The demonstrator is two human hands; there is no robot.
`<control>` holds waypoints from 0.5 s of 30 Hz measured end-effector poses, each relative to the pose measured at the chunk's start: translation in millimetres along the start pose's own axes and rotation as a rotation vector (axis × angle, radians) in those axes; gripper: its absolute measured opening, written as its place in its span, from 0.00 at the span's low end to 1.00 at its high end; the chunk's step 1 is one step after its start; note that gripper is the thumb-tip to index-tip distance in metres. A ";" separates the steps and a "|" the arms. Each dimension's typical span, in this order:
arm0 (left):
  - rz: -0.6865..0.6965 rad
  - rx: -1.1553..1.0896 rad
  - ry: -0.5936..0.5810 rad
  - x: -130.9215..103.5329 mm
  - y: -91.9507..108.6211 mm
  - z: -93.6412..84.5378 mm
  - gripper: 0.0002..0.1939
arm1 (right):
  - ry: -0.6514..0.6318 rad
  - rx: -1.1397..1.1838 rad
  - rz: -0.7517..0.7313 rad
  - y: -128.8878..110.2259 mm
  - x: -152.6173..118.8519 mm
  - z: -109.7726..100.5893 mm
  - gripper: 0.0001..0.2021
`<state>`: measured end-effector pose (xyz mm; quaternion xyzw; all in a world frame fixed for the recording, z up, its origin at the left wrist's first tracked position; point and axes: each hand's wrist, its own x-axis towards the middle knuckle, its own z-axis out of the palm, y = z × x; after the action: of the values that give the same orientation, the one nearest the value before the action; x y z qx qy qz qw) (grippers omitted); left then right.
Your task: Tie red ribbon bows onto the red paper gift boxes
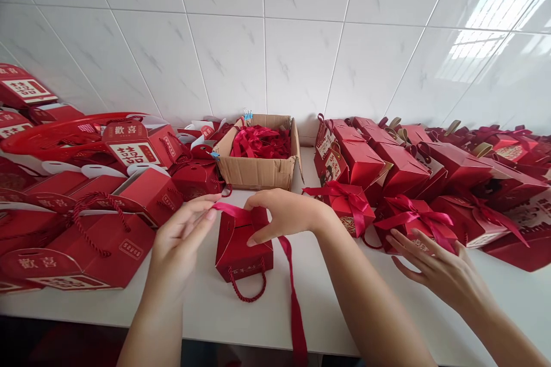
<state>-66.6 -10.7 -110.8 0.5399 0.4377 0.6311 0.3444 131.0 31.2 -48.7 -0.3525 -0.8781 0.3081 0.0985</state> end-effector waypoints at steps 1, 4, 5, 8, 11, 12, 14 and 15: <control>-0.024 -0.062 0.042 0.2 2.4 -1.9 0.06 | 0.001 0.005 0.000 0.4 0.1 -0.1 0.20; -0.036 -0.290 0.128 2.5 11.0 -10.4 0.08 | 0.002 0.014 0.002 2.3 0.4 -0.2 0.20; -0.018 -0.370 0.147 3.7 14.4 -14.0 0.08 | 0.000 0.015 0.004 2.9 0.5 -0.3 0.21; -0.005 -0.543 0.245 7.0 26.1 -25.1 0.07 | -0.008 0.024 0.005 3.7 0.7 -0.5 0.21; 0.002 -0.628 0.407 7.3 37.0 -34.9 0.05 | -0.015 0.026 0.005 2.9 0.5 -0.8 0.20; 0.018 -0.649 0.464 6.6 39.5 -37.9 0.07 | -0.016 0.025 0.006 2.5 0.4 -0.8 0.20; 0.050 -0.605 0.540 4.6 42.4 -44.2 0.07 | -0.013 0.024 0.011 2.0 0.0 -0.7 0.19; 0.061 -0.520 0.543 3.4 42.7 -47.5 0.06 | -0.011 0.025 0.014 2.0 -0.2 -0.5 0.19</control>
<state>-112.3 -32.5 -71.7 0.2603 0.3219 0.8513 0.3224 132.4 32.4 -49.5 -0.3556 -0.8722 0.3217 0.0961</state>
